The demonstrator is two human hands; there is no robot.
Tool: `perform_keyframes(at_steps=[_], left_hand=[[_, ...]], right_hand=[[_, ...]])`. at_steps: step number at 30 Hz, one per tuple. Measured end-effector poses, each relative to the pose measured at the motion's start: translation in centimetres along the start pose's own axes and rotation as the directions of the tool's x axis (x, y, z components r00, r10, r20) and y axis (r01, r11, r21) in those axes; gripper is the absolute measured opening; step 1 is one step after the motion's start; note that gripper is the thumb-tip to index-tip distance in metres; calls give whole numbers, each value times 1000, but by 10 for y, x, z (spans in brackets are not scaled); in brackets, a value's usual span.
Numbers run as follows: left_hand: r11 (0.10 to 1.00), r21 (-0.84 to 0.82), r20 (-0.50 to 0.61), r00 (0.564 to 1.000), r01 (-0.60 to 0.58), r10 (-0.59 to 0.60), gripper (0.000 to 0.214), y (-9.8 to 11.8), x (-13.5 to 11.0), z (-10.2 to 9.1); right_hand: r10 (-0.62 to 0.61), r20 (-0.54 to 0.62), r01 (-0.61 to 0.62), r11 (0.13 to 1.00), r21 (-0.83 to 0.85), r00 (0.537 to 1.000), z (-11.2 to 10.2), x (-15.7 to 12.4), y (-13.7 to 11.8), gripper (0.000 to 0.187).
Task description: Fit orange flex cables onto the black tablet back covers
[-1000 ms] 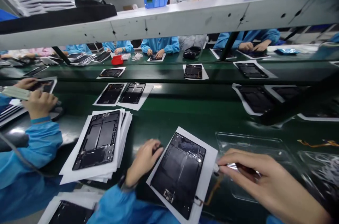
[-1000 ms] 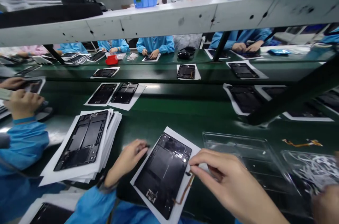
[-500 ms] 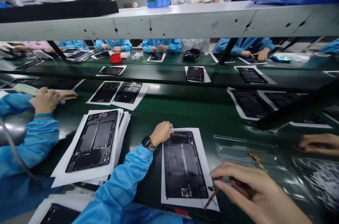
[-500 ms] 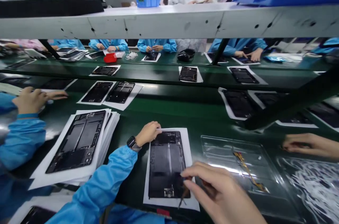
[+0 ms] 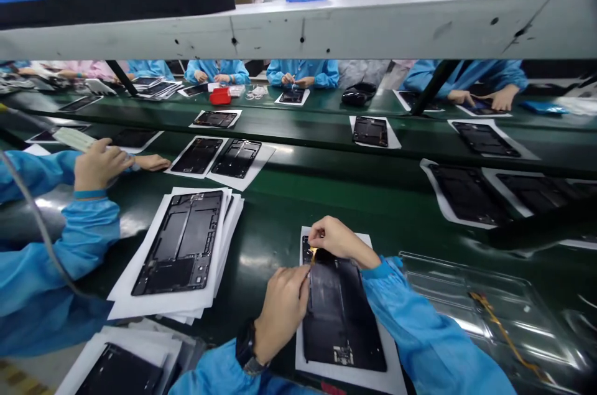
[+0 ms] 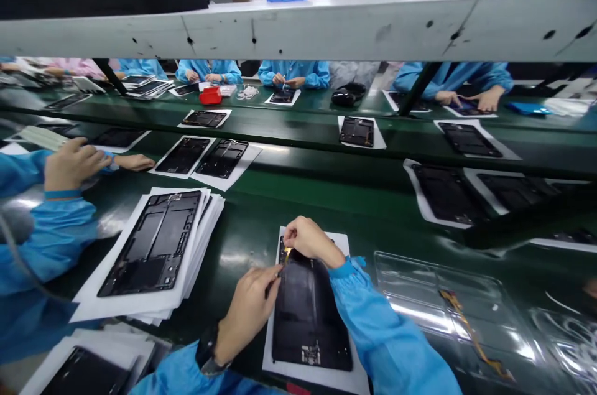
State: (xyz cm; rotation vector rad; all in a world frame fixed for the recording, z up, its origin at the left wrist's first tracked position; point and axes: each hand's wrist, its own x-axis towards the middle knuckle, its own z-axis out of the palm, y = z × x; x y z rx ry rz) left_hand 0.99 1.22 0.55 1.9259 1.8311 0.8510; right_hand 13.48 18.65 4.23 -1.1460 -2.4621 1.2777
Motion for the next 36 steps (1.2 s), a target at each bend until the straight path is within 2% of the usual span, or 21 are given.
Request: perform_keyframes(at_steps=[3, 6, 11, 15, 17, 20, 24, 28, 31, 33, 36], left_hand=[[965, 224, 22, 991, -137, 135, 20, -9, 8, 6], [925, 321, 57, 979, -205, 197, 18, -12, 15, 7], [899, 324, 55, 955, -294, 292, 16, -13, 21, 7], [880, 277, 43, 920, -385, 389, 20, -17, 20, 6], [877, 250, 49, 910, -411, 412, 23, -20, 18, 7], [881, 230, 80, 911, -413, 406, 25, -25, 16, 11], [885, 215, 81, 910, -414, 406, 25, -28, 15, 12], [892, 205, 59, 914, -404, 400, 28, -29, 11, 9], [896, 228, 18, 921, -382, 388, 27, -29, 8, 10], [894, 229, -17, 917, -385, 399, 25, -30, 7, 14], [873, 205, -28, 889, -442, 457, 23, -33, 5, 21]], right_hand=[[38, 12, -38, 999, -39, 999, 12, 14, 16, 11], [80, 19, -78, 993, -86, 997, 17, 21, 23, 10], [193, 82, -174, 966, -189, 978, 14, 38, 21, 10], [325, 60, -286, 893, -347, 944, 6, 49, 15, 29], [338, 31, -296, 861, -414, 940, 5, 47, 13, 38], [289, -5, -256, 842, -475, 957, 8, 31, 9, 45], [214, -40, -203, 827, -525, 976, 15, 10, 8, 40], [19, -67, -55, 813, -579, 998, 20, 2, 16, 34], [-108, -108, 15, 773, -634, 988, 25, -2, 24, 27], [-146, -113, 37, 756, -654, 983, 27, -6, 28, 24], [-140, -101, 41, 756, -654, 985, 27, -10, 31, 25]])
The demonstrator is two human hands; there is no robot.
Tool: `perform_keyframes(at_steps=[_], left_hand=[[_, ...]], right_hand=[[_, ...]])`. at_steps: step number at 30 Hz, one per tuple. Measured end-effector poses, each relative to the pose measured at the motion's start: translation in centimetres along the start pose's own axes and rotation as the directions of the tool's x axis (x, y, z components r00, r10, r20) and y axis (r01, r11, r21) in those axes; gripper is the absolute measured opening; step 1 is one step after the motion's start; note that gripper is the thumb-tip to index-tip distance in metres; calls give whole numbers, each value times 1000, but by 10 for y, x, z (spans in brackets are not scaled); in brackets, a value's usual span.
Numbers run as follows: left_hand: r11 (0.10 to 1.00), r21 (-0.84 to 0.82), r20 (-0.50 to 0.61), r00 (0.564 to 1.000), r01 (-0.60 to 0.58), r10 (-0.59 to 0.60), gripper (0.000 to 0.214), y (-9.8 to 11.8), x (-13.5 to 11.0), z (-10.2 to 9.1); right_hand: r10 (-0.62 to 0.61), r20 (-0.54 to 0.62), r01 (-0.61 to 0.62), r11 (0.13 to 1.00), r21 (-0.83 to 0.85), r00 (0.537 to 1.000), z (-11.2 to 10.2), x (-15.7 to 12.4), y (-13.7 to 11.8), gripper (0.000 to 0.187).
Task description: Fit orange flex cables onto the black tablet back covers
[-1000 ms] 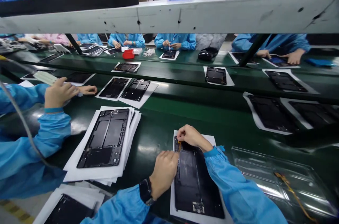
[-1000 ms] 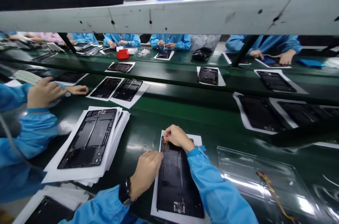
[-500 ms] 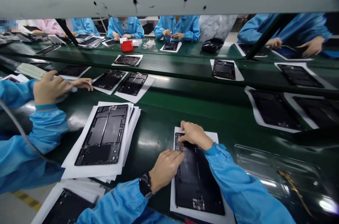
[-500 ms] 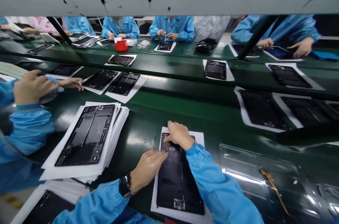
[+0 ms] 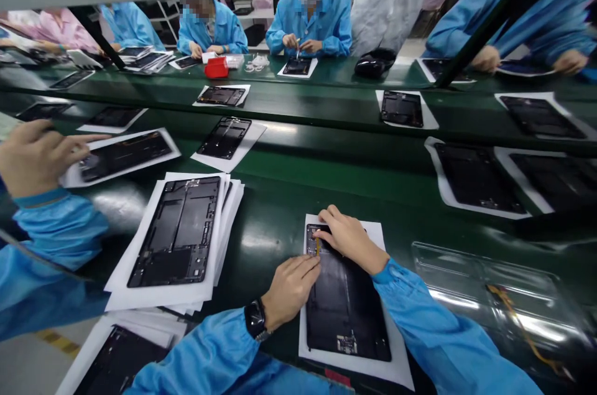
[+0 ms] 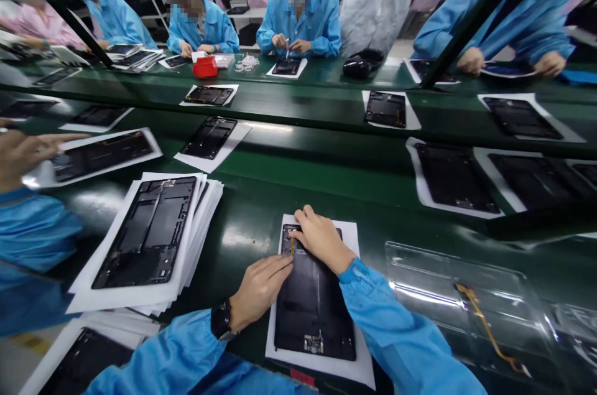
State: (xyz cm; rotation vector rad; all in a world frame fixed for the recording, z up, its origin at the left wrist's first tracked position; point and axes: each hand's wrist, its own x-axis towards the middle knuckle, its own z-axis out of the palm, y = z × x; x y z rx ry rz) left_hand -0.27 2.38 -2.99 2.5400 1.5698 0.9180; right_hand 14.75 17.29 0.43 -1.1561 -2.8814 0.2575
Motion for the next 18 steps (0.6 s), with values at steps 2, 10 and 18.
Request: perform_keyframes(at_steps=[2, 10, 18], left_hand=[[999, 0, 6, 999, -42, 42, 22, 0, -2, 4], [997, 3, 23, 997, -76, 76, 21, 1, -2, 5], [1000, 16, 62, 998, -17, 16, 23, 3, -2, 4]], right_hand=[[11, 17, -12, 1000, 18, 1000, -1, 0, 2, 26], [55, 67, -59, 996, 61, 996, -4, 4, 3, 30], [52, 51, -56, 996, 77, 997, -6, 1, 3, 29]])
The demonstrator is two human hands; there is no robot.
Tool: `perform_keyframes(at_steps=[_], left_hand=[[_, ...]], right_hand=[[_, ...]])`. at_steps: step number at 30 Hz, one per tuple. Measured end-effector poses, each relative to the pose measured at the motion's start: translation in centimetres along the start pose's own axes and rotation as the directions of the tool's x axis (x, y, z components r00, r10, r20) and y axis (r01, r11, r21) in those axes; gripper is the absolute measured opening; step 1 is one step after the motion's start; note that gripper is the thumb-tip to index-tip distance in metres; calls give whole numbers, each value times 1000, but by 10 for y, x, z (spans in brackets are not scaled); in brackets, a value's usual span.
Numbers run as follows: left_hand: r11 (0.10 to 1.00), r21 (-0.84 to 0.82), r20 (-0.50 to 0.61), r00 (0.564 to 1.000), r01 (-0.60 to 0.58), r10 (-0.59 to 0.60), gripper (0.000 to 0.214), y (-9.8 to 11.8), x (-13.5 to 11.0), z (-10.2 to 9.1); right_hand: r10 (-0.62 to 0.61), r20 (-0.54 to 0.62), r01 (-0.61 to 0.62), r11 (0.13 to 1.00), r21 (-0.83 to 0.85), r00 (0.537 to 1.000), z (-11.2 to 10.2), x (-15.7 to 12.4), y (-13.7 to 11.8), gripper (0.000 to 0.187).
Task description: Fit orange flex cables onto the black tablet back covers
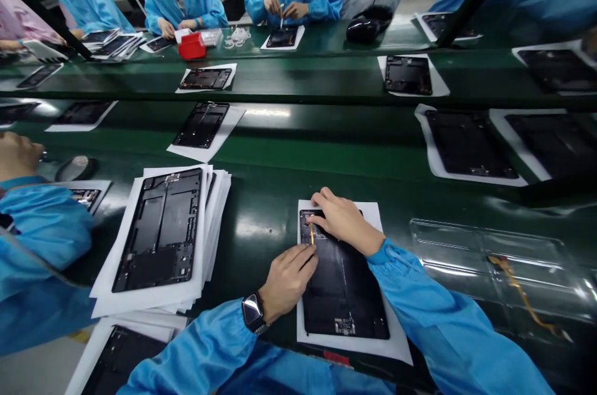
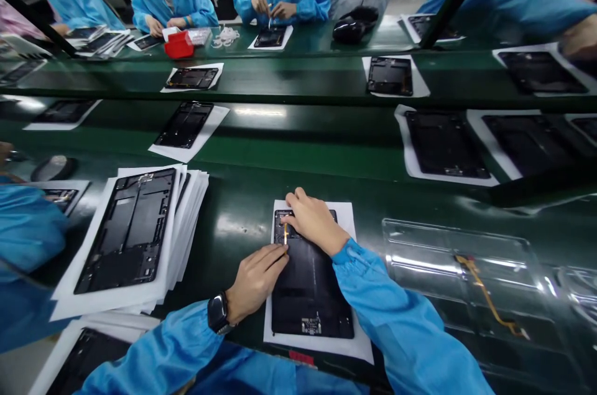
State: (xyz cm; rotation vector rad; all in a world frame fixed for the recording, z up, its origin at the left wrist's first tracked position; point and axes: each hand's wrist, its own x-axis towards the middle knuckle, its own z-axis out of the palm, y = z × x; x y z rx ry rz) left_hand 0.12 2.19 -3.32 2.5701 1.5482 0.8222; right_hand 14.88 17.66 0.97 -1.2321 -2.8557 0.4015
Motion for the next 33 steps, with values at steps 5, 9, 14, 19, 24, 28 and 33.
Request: perform_keyframes(at_steps=[5, 9, 14, 19, 24, 28, 33], left_hand=[[999, 8, -29, 999, -33, 33, 23, 0, 1, 0], [1000, -1, -4, 1000, -27, 27, 23, -1, -1, 1], [1000, 1, -1, 1000, -23, 23, 26, -2, -4, 4], [999, 13, -24, 999, -42, 42, 24, -2, -2, 2], [999, -4, 77, 996, -45, 46, 23, -1, 6, -10], [995, -98, 221, 975, -13, 35, 30, -5, 10, -24], [990, -131, 338, 937, -48, 90, 26, -12, 13, -34]], right_hand=[[-11, -18, 11, 1000, -14, 1000, 2, 0, 1, 30], [-21, -33, 20, 1000, -21, 999, 2, 0, 1, 30], [-21, -25, 20, 1000, -16, 999, 1, 0, 1, 29], [-11, -12, 11, 1000, -7, 1000, -2, 1, -2, 29], [40, -70, -29, 988, 153, 997, -14, -13, -4, 16], [2, 53, -22, 927, 374, 999, -31, -43, -1, 32], [88, 216, -188, 845, 500, 972, -44, -85, -3, 8]])
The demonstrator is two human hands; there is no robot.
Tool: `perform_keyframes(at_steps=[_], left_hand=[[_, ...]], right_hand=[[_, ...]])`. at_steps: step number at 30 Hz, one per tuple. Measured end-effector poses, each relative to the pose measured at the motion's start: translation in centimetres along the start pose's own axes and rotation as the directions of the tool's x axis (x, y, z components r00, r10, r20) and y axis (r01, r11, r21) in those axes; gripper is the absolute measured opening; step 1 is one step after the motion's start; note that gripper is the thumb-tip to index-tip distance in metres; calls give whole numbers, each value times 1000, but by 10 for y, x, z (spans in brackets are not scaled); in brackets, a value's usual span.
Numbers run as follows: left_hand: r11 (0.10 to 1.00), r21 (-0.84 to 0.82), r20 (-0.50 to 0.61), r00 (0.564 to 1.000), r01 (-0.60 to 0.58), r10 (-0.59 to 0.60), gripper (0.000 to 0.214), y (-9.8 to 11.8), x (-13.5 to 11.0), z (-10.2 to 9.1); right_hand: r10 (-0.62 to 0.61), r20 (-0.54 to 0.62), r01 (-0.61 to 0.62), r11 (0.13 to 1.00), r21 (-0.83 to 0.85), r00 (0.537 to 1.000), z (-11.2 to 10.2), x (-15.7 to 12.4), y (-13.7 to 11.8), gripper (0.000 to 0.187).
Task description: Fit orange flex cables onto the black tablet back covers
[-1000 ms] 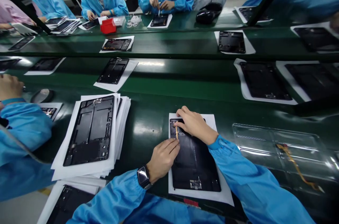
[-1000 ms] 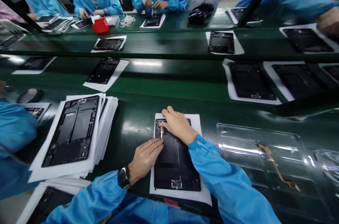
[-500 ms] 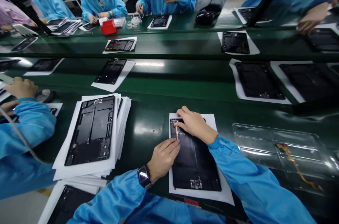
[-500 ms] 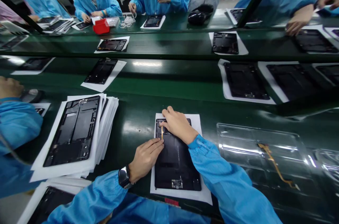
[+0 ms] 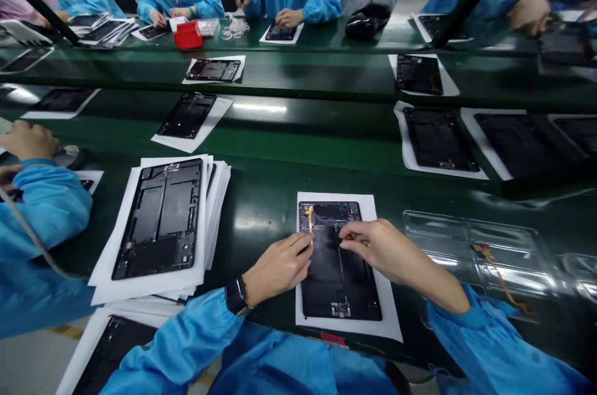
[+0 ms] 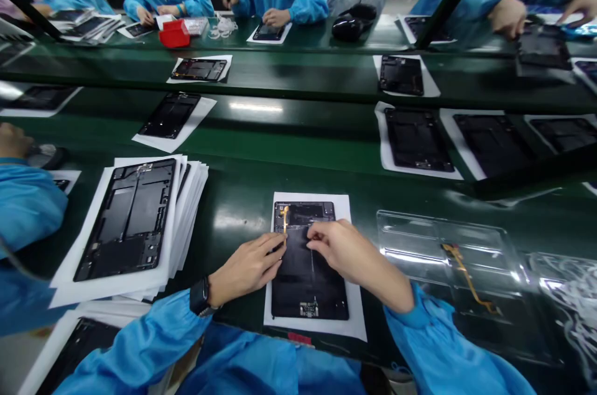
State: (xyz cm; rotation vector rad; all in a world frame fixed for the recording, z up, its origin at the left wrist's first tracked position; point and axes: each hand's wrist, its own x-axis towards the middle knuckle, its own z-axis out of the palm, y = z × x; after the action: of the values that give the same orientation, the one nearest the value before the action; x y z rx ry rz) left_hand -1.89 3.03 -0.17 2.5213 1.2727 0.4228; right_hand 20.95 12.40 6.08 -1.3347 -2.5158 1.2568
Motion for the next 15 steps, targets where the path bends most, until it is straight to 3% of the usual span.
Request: perform_keyframes(at_steps=[4, 7, 10, 15], left_hand=[[995, -96, -51, 999, -11, 6, 19, -2, -8, -3], [979, -183, -164, 979, 95, -125, 26, 3, -19, 1], [947, -216, -224, 932, 236, -283, 44, 13, -25, 12], [913, -257, -284, 878, 317, -385, 46, 25, -22, 28]], right_hand=[[25, -121, -23, 1000, 14, 992, 18, -20, -3, 16], [-54, -151, 49, 998, -39, 987, 42, -20, -7, 9], [-124, -139, 99, 981, -169, 983, 65, -13, -10, 9], [-185, -100, 123, 889, -441, 978, 83, 1, -21, 9]])
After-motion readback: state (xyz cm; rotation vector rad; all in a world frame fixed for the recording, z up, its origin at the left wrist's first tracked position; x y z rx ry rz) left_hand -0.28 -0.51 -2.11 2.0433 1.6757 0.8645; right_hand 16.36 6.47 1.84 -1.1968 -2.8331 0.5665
